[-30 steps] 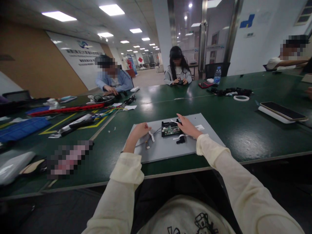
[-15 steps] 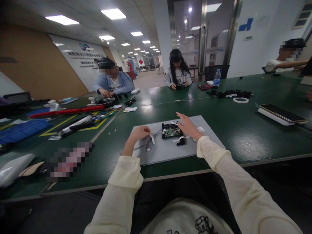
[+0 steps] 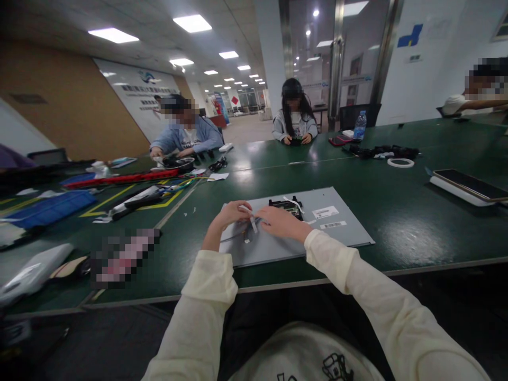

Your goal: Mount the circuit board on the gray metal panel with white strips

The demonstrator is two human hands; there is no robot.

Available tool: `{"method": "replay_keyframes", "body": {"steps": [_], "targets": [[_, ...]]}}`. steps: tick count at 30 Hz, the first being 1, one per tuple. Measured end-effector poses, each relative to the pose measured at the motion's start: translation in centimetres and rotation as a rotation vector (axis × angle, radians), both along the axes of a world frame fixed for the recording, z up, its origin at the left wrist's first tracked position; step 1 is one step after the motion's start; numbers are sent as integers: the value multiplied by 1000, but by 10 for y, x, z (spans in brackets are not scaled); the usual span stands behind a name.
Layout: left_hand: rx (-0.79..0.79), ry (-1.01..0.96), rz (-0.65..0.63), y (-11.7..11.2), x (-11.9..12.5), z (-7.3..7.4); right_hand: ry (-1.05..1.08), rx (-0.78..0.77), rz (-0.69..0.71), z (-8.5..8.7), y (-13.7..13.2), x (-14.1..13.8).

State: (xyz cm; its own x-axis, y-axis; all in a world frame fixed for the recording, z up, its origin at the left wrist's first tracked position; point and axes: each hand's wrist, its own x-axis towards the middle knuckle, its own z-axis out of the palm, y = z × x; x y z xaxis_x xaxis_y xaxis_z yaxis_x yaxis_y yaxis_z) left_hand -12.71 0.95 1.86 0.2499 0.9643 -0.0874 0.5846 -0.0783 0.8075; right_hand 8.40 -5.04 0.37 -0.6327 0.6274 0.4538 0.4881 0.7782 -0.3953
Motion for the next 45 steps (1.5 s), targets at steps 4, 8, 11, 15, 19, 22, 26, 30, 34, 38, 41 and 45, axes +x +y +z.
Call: {"method": "replay_keyframes", "body": {"steps": [4, 8, 11, 15, 19, 22, 26, 30, 34, 38, 41, 45], "targets": [[-46, -119, -25, -7, 0, 8, 157, -115, -164, -4, 5, -20], [-66, -172, -53, -10, -4, 14, 273, -292, -208, -5, 15, -31], [-80, -173, -56, -9, -8, 16, 199, -289, -170, -5, 15, -35], [-75, -168, -32, -8, -12, 14, 43, -219, -217, -7, 7, -35], [-35, -177, -82, -9, -12, 15, -145, -123, -251, -10, 2, -33], [-11, -186, -152, -12, -11, 19, -145, -108, -250, -10, 1, -31], [25, -179, -188, -15, -11, 24, 78, -137, -188, -8, 5, -30], [75, -234, -126, -15, -10, 28, 513, -388, -149, -5, 12, -33], [99, -284, -75, -16, -8, 29, 699, -707, -94, -6, 11, -39], [102, -321, -88, -16, -6, 27, 664, -671, -164, -10, 6, -43], [126, -320, -88, -13, -6, 23, 687, -704, -190, -10, 4, -44], [114, -330, -18, -10, -3, 17, 753, -758, -210, -11, 4, -46]]}}
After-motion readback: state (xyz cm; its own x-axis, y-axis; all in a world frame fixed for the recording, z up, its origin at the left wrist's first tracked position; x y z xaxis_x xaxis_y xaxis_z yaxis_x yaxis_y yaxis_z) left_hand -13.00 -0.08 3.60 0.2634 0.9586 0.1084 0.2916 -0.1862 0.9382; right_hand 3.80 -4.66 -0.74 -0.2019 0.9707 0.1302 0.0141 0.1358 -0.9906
